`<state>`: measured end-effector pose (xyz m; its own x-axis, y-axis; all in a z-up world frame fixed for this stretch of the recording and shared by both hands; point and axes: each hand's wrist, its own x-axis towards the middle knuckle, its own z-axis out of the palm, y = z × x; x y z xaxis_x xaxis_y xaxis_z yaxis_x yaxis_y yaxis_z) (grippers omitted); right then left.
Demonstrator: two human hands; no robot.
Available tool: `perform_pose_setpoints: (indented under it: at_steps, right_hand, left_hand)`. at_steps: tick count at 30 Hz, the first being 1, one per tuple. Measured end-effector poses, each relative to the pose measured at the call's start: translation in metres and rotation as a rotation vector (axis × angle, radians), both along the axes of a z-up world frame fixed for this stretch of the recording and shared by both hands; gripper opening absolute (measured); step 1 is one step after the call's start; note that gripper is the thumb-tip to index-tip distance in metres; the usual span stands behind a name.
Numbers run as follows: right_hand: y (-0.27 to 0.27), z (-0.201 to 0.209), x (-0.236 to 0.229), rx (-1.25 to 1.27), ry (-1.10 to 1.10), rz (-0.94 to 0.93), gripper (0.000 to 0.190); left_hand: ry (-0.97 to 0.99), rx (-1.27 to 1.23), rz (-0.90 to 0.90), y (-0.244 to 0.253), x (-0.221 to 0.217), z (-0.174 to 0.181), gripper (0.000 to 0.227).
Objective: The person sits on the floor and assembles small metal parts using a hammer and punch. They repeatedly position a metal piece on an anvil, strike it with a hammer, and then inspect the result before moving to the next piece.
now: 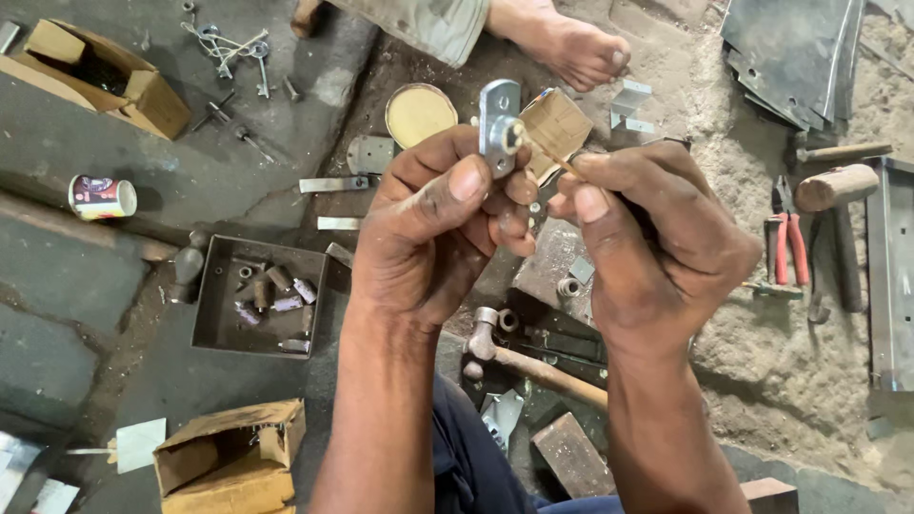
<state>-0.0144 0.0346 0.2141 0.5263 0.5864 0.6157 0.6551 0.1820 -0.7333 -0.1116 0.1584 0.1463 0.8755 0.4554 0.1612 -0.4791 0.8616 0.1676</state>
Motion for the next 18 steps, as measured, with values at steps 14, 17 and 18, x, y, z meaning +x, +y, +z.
perform_pose_setpoints:
  at_steps: [14, 17, 18]
  right_hand:
    - [0.054, -0.172, 0.104, -0.531, -0.266, -0.250, 0.016]
    - [0.086, -0.224, 0.102, -0.721, -0.336, -0.323, 0.013]
    - [0.098, -0.234, 0.106, -0.814, -0.378, -0.322, 0.011]
  left_hand:
    - [0.143, -0.077, 0.336, 0.018, -0.006, -0.002, 0.034]
    - [0.230, -0.020, 0.368, 0.021, -0.007, -0.002, 0.032]
    - [0.253, -0.018, 0.393, 0.024, -0.007, -0.004, 0.033]
